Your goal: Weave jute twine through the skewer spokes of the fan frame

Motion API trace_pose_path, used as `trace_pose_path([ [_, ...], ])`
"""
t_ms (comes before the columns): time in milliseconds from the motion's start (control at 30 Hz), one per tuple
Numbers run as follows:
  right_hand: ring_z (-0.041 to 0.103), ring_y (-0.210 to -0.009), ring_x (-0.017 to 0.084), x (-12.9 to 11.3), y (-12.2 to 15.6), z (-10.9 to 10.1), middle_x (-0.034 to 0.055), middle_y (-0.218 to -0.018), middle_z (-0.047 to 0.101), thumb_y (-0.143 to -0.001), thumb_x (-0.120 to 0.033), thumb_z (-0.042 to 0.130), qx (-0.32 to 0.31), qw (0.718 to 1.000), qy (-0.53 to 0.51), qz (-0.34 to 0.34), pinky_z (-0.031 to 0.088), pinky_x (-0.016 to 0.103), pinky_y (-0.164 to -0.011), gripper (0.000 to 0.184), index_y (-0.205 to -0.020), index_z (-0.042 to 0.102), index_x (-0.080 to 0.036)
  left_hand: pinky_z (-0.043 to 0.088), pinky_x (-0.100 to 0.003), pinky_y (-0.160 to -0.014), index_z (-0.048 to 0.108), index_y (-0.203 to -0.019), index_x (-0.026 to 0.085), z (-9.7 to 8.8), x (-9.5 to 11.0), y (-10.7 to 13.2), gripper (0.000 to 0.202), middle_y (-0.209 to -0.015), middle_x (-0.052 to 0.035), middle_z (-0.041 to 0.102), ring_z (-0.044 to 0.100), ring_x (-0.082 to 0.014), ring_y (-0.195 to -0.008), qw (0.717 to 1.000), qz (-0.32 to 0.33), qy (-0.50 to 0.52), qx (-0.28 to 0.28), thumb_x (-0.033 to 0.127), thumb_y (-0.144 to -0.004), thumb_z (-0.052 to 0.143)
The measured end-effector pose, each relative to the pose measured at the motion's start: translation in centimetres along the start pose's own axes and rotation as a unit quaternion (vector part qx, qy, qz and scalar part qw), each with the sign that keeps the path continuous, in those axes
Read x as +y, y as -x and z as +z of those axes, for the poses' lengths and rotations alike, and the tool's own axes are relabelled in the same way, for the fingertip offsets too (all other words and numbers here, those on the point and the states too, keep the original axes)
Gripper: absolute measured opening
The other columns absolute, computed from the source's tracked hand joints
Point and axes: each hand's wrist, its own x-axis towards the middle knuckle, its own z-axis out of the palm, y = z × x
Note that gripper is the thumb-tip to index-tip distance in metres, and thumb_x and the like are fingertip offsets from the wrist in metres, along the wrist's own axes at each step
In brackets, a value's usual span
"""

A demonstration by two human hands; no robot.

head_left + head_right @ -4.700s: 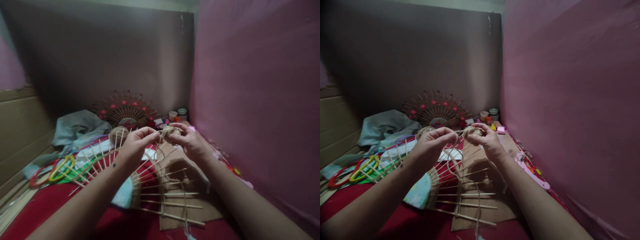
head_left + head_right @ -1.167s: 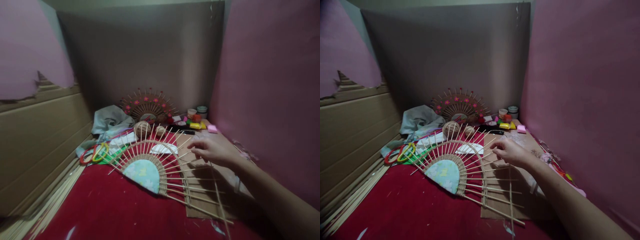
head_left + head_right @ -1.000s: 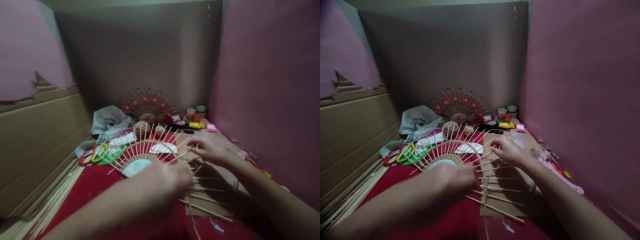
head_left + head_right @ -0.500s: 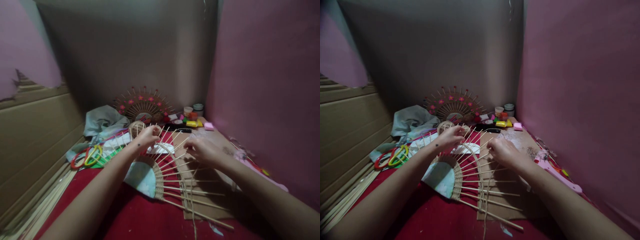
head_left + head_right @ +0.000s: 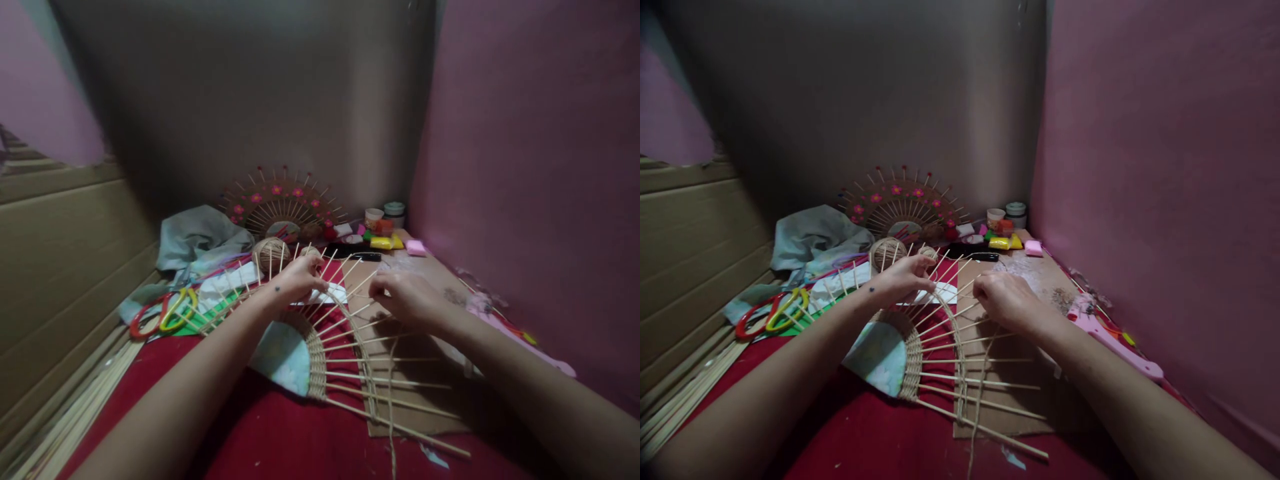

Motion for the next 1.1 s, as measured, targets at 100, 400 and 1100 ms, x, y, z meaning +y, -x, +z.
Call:
trace_pose_path([
  [100,0.052,-0.070,0.014,-0.1,0.3,-0.6,0.0054,-0.086,0.063,-0.070,-0.005,0.044,0.017,0.999,0.042,-0.013,0.032,0.025,-0.058,0.024,-0.080,0.061,-0.018,0.018,-0.019,-0.031,0.052,-0.102,0.010,-0.1,0.3,-0.1,0.044,-0.048,0.0071,0.048,0.033,-0.0036,-0.031,1.000,-0.015,-0.004,0.014,0.006,-0.060,0.065],
  [400,0.050,-0.067,0.015,2.5,-0.2,-2.5,0.0066,-0.090,0.059,-0.070,-0.003,0.040,0.072,0.985,0.157,0.028,0.029,0.026,-0.054,0.034,-0.086,0.064,-0.020,0.024,-0.020,-0.031,0.047,-0.108,0.012,-1.5,0.7,0.4,0.052,-0.050,0.0055,0.051,0.040,-0.0054,-0.031,0.998,0.020,0.050,0.045,0.006,-0.061,0.067],
  [1100,0.050,-0.053,0.004,0.7,-6.6,-4.3,0.0090,-0.125,0.052,-0.069,-0.021,0.061,-0.228,0.793,-0.561,-0.070,0.045,0.023,-0.054,0.053,-0.121,0.051,-0.023,0.037,-0.020,-0.038,0.045,-0.111,0.013,-2.2,4.8,6.7,0.050,-0.055,0.0041,0.055,0.046,-0.0068,-0.040,0.984,0.107,0.085,0.118,0.009,-0.065,0.064],
])
